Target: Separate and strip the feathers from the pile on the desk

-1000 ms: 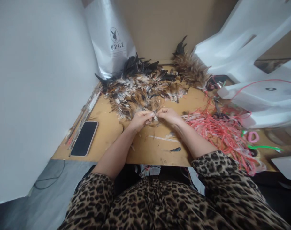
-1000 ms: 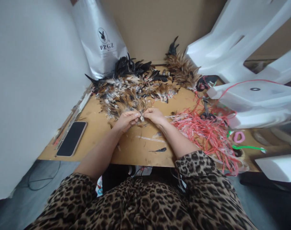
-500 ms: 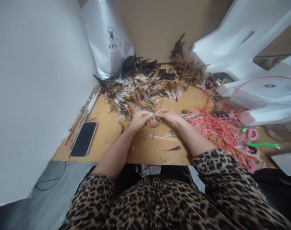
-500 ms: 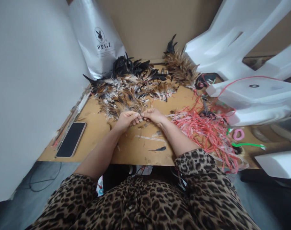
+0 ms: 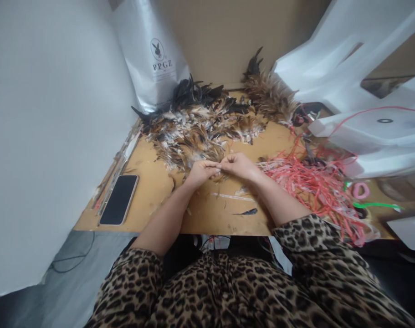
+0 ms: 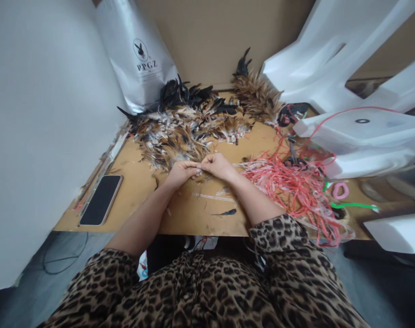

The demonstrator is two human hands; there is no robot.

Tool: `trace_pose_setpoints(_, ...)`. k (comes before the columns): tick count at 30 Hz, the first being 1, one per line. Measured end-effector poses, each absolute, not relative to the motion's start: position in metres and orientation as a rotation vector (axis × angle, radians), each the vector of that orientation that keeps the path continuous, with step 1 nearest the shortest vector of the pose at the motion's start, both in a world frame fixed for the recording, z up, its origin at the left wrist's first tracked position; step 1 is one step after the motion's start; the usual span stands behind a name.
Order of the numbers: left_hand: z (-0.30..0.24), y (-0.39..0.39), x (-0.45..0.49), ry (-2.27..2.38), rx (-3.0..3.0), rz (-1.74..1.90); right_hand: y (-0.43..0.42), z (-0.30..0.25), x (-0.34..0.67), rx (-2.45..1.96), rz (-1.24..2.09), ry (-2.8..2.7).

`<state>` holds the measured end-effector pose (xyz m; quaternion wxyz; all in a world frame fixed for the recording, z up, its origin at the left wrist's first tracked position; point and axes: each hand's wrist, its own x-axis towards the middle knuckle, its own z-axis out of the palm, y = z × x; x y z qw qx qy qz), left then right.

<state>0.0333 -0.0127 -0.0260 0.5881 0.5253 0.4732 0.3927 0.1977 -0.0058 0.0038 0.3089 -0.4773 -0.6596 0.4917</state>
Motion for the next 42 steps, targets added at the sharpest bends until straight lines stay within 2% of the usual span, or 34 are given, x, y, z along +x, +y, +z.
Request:
trace_pose_setpoints(8, -0.026, -0.009, 0.028, 1.129, 1.204, 0.936, 0.002, 0.0, 0.204, -1.125, 1.391, -1.517)
trace_pose_setpoints(18, -0.027, -0.008, 0.024, 1.052, 1.096, 0.959, 0.002, 0.002, 0.212, -1.078, 1.318, -1.826)
trace_pose_setpoints(24, -0.027, -0.008, 0.023, 1.054, 1.101, 0.93, -0.001, 0.002, 0.207, -1.181, 1.131, -1.841)
trace_pose_setpoints(36, -0.023, -0.009, 0.023, 0.972, 0.933, 0.905, -0.004, 0.009, 0.209, -0.946, 1.405, -1.948)
trace_pose_setpoints(42, -0.023, -0.01, 0.022, 1.031, 1.136, 0.835, -0.003, 0.002, 0.204, -1.046, 1.254, -1.962)
